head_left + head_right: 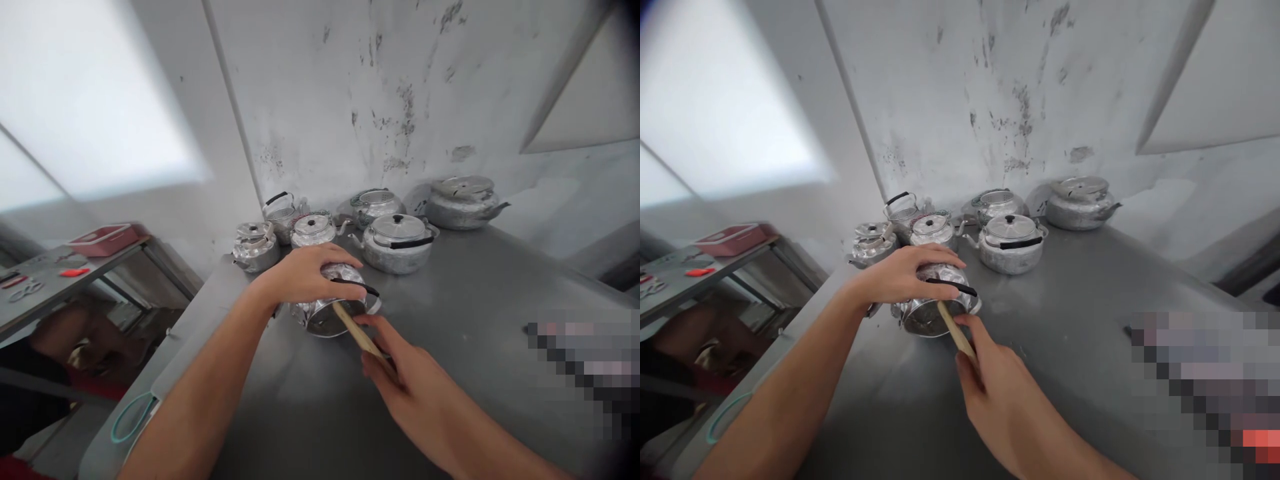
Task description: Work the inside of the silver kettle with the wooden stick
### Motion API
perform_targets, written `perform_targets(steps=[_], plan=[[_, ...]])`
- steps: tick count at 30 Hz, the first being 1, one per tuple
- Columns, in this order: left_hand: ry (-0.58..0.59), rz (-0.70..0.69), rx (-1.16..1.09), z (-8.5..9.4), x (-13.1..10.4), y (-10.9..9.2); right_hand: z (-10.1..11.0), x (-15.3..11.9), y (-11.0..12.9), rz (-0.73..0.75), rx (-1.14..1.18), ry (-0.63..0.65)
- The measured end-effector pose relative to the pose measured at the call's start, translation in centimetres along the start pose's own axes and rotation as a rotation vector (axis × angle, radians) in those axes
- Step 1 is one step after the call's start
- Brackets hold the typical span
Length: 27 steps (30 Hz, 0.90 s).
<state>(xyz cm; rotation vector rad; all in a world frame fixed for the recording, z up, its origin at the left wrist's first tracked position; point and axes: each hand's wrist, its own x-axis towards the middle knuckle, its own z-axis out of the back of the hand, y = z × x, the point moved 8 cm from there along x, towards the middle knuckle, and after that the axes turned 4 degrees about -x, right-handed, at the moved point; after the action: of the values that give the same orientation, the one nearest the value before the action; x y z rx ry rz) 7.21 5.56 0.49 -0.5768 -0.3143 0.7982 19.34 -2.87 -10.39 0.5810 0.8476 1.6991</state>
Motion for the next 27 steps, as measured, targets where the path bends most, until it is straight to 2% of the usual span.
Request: perform_targets(steps=[4, 10, 16, 23, 27], plan=[[-0.022, 0.030, 0.000, 0.2, -0.1, 0.0, -0.5, -0.6, -0.1, 0.003, 0.068, 0.041], [-0.033, -0.036, -0.003, 0.3, -0.1, -0.6, -1.0, -1.1, -0.2, -0.020, 0.127, 0.065], [0.023, 0.000, 0.028, -0.1, -0.2, -0.2, -0.9, -1.1, -0.4, 0.017, 0.124, 0.016], [0.001, -0.057, -0.027, -0.2, 0.2, 0.0, -0.1, -0.9, 0.7, 0.071, 0.144, -0.117], [0.008, -0.068, -0.048, -0.2, 0.2, 0.0, 0.2, -0.8, 1.3, 0.081, 0.148, -0.134]])
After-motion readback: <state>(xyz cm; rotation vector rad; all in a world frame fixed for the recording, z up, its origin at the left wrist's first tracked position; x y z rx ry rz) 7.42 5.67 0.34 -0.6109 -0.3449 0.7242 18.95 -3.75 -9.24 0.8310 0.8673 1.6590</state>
